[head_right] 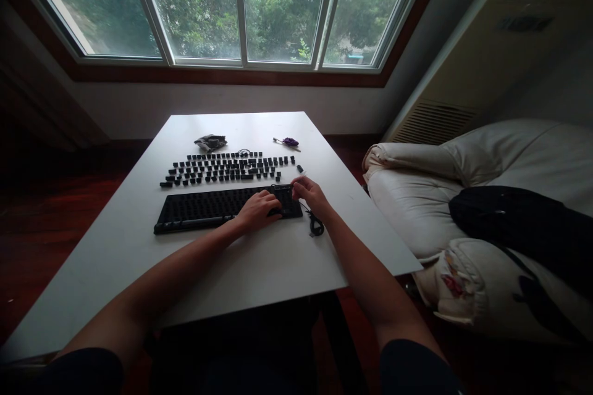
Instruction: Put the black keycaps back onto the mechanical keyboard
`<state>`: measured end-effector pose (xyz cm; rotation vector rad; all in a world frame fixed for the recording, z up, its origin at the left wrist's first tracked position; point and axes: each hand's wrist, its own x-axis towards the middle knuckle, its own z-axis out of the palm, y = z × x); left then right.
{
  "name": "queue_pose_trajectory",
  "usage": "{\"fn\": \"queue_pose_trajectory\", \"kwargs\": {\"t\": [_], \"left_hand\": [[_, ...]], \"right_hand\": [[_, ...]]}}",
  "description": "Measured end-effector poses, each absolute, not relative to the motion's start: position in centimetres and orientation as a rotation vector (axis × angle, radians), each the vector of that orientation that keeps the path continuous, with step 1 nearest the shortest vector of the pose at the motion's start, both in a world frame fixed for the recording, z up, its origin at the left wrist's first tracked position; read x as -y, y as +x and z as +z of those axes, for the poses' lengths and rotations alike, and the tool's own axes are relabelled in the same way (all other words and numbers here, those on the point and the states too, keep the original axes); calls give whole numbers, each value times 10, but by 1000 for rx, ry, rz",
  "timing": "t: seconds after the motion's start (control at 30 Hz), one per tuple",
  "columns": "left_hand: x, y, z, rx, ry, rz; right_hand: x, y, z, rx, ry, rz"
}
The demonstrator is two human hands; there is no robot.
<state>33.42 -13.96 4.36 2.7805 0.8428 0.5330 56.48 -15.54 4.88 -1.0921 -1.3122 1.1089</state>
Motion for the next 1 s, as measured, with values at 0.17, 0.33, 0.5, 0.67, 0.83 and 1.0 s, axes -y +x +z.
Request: {"fn": "queue_pose_trajectory", "kwargs": {"t": [0.17, 0.33, 0.5, 0.67, 0.83, 1.0], "left_hand": [[138, 334, 44, -823, 2773, 535], [136, 335, 41, -817, 2793, 556], [137, 336, 39, -819, 2795, 566], [137, 336, 38, -815, 2795, 563], [138, 336, 39, -808, 2806, 560], [139, 336, 39, -825, 2831, 552]], "right_hand": [[160, 566, 48, 1355, -1116, 1075], [163, 576, 48, 1388, -1093, 1107], [164, 579, 45, 1380, -1086, 1166], [163, 576, 43, 1445, -1109, 1187], [159, 572, 44, 1487, -1208, 1258], [153, 565, 54, 1524, -1288, 1286]]}}
